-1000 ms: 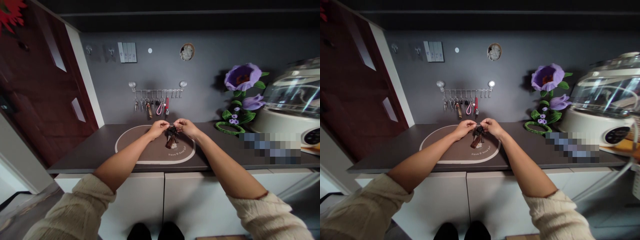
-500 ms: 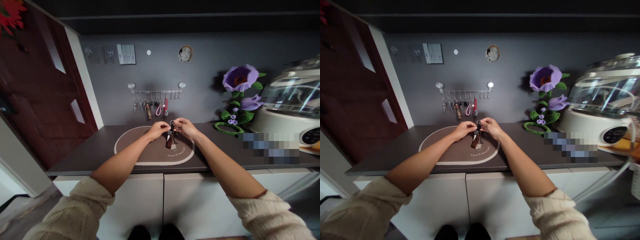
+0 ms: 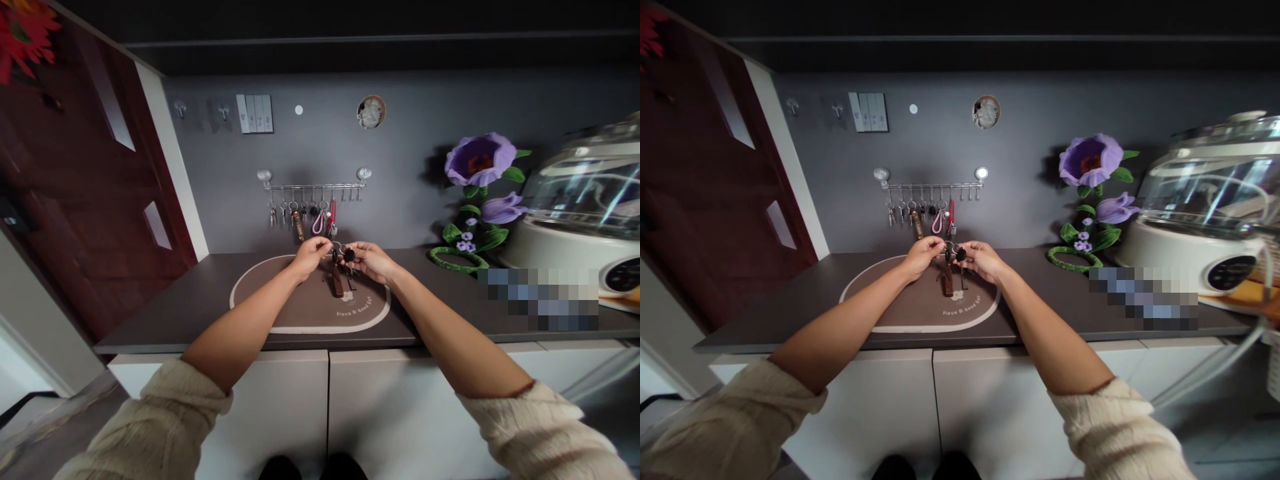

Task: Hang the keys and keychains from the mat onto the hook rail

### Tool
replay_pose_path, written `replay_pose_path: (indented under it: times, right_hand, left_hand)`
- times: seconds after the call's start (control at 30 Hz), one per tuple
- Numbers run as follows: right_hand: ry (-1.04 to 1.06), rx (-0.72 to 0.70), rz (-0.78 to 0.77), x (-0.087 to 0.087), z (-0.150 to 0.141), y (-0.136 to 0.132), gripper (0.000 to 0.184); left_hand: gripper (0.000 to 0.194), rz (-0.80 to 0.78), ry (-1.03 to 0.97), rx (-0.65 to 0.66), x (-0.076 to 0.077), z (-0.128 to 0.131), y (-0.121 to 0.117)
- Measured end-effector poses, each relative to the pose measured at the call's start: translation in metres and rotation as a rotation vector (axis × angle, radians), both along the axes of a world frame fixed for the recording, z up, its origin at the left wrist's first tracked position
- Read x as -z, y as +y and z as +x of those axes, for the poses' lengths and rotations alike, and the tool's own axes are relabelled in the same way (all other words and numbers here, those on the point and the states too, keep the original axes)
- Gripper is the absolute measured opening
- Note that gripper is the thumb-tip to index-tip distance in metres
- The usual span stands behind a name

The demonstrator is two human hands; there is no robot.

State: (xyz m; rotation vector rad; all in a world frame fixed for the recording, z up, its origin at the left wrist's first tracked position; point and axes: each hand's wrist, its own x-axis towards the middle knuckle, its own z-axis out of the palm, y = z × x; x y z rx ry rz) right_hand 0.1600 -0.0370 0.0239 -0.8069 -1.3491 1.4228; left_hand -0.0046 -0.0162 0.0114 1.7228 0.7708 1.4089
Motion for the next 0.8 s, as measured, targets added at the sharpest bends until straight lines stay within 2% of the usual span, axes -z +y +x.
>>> replay_pose_path:
  times: [0.27,0.43,0.67,0.8]
  right_hand:
    - [-0.047,0.005,0.070,0.003,-0.004,0.001,0.018]
    - [-0.053,0.087,0.199,-0.002,-0.008,0.000,0.023]
    - [-0.200,0.203,0.448,-0.005,-0.014,0.002,0.031]
    - [-0.227,0.244,0.482,-0.003,-0.015,0.007,0.032]
  left_hand:
    - [0.029,-0.080,-0.119,0.080,-0.002,0.003,-0.001]
    - [0.029,-0.085,-0.165,0.063,-0.002,0.004,0.000]
    - [0.032,-0.110,-0.201,0.040,-0.004,0.006,-0.002]
    - [0.033,-0.101,-0.186,0.030,-0.004,0.006,-0.001]
